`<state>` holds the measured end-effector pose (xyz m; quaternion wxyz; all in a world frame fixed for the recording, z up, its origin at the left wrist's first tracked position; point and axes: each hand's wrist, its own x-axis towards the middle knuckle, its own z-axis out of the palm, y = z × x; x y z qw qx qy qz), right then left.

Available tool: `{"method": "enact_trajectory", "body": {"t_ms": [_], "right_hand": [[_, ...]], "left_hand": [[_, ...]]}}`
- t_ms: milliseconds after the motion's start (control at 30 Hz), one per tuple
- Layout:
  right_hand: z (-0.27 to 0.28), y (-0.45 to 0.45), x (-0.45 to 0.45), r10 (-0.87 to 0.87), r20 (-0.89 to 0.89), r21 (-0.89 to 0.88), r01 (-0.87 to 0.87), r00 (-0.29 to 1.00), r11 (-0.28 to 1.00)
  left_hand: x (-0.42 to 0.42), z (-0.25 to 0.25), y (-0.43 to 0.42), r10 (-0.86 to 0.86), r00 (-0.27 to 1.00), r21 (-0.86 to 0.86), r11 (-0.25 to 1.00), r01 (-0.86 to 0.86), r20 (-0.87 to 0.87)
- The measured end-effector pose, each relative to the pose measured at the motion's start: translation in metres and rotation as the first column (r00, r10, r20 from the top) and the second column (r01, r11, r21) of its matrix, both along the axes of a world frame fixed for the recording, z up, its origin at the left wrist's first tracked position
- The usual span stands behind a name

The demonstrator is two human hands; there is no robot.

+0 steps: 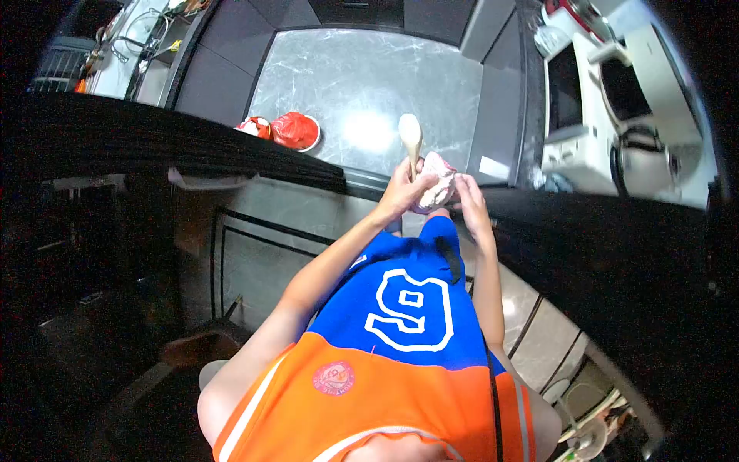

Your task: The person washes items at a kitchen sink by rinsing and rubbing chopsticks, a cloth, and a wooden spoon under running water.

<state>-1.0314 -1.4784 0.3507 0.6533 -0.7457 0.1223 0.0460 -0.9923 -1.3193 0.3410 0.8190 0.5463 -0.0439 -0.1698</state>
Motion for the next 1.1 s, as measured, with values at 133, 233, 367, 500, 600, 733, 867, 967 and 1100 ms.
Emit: {"method": "enact_trajectory", "body": {"t_ms": [133, 233, 367, 500, 600, 733, 867, 967, 1100], "right_hand": [[0.002, 0.015, 0.018, 0.108, 0.144, 0.300, -0.147, 0.984, 0.943], [0.008, 0.013, 0.028, 0.079, 0.141, 0.443, -0.134, 0.987, 0.886], [0.011, 0.022, 0.030, 0.107, 0.244, 0.241, -0.167, 0.964, 0.956], [0.037, 0.050, 0.018, 0.120, 0.345, 0.387, -0.257, 0.931, 0.885], [0.051, 0.053, 0.065, 0.166, 0.389, 0.269, -0.284, 0.906, 0.920], [0.065, 0.095, 0.058, 0.298, 0.403, 0.333, -0.442, 0.865, 0.833], [0.032, 0.175, -0.060, 0.475, 0.296, 0.671, -0.534, 0.829, 0.514], [0.086, 0.117, 0.124, 0.684, 0.255, 0.770, -0.572, 0.683, 0.284], [0.075, 0.154, 0.042, 0.724, 0.186, 0.805, -0.526, 0.664, 0.276]], "left_hand": [[0.002, 0.024, -0.006, 0.054, 0.998, -0.034, 0.998, -0.053, 0.043], [0.003, 0.024, -0.001, 0.075, 0.985, 0.067, 0.994, -0.086, 0.156], [-0.004, 0.025, 0.014, 0.268, 0.882, 0.087, 0.942, -0.324, 0.387], [-0.027, 0.040, 0.037, 0.480, 0.752, -0.099, 0.865, -0.492, 0.452], [0.010, 0.068, 0.041, 0.487, 0.675, 0.139, 0.745, -0.652, 0.555], [-0.013, 0.058, 0.069, 0.639, 0.556, -0.052, 0.679, -0.732, 0.531], [-0.136, 0.011, 0.137, 0.785, 0.386, -0.137, 0.504, -0.853, 0.485], [0.058, 0.078, 0.078, 0.810, 0.394, -0.087, 0.473, -0.877, 0.435], [-0.025, 0.086, 0.130, 0.852, 0.301, -0.257, 0.435, -0.863, 0.428]]}}
